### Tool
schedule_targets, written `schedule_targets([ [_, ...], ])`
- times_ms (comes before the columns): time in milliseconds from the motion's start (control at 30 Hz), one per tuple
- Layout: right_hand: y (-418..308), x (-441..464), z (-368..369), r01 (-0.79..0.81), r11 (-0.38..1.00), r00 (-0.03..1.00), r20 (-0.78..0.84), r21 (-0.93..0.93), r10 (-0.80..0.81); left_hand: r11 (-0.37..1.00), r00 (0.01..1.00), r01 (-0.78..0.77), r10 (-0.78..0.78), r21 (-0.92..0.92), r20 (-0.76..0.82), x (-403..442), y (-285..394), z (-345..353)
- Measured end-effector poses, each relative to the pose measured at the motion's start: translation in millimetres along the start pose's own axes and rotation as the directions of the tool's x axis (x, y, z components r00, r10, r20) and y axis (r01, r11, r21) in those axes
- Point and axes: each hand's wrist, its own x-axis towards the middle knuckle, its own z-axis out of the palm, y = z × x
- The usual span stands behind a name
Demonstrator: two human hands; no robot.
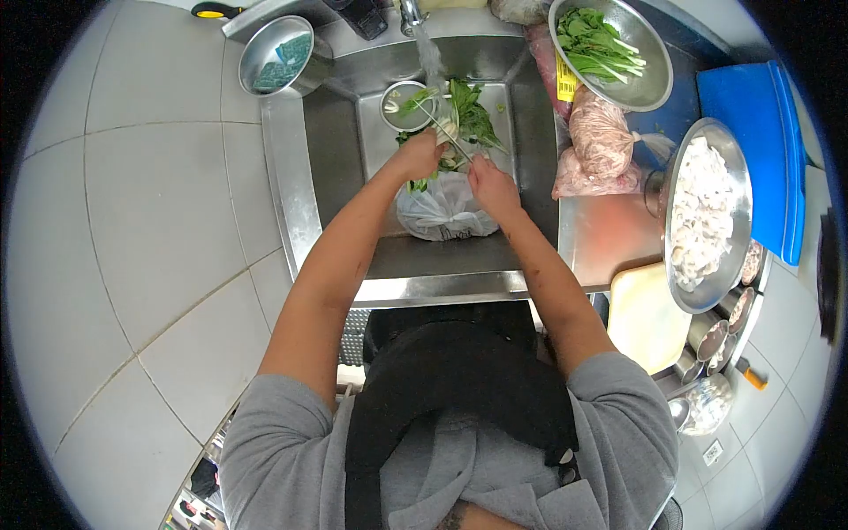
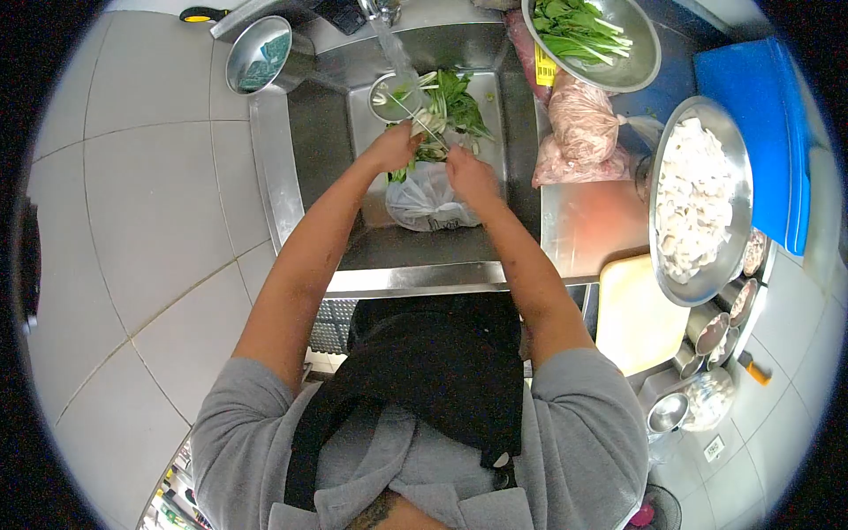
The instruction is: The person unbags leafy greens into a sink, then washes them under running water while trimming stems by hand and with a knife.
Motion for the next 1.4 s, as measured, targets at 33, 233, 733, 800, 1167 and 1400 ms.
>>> schedule_targets([
  [33,6,-4,-1,0.009,1.000,1.000,0.012,0.009,-0.009,0.999,1.000,0.019,-0.019,-0.032,-0.008,-1,0,-2],
  [233,33,-16,7,-0.069,0.989,0.989,0.120,-0.132,0.085,0.999,0.994,-0.044,0.045,0.011,-0.099,5,-26,20],
  [733,55,-3,23,-0.418,0.905,0.907,0.023,-0.082,0.421,0.978,0.967,-0.127,0.084,-0.167,-0.242,-26,12,-39],
  [800,65,-1,34,-0.408,0.912,0.913,-0.004,-0.039,0.408,0.913,0.990,-0.108,0.064,-0.393,-0.124,-29,21,-47],
  [1167,128,-3,97,-0.473,0.872,0.877,0.030,-0.125,0.480,0.617,0.905,-0.258,0.423,-0.743,0.037,-38,83,-82],
  [1400,106,-4,75,-0.603,0.797,0.783,0.195,0.006,0.591,0.767,0.928,-0.278,0.371,-0.579,0.046,-34,105,-98],
])
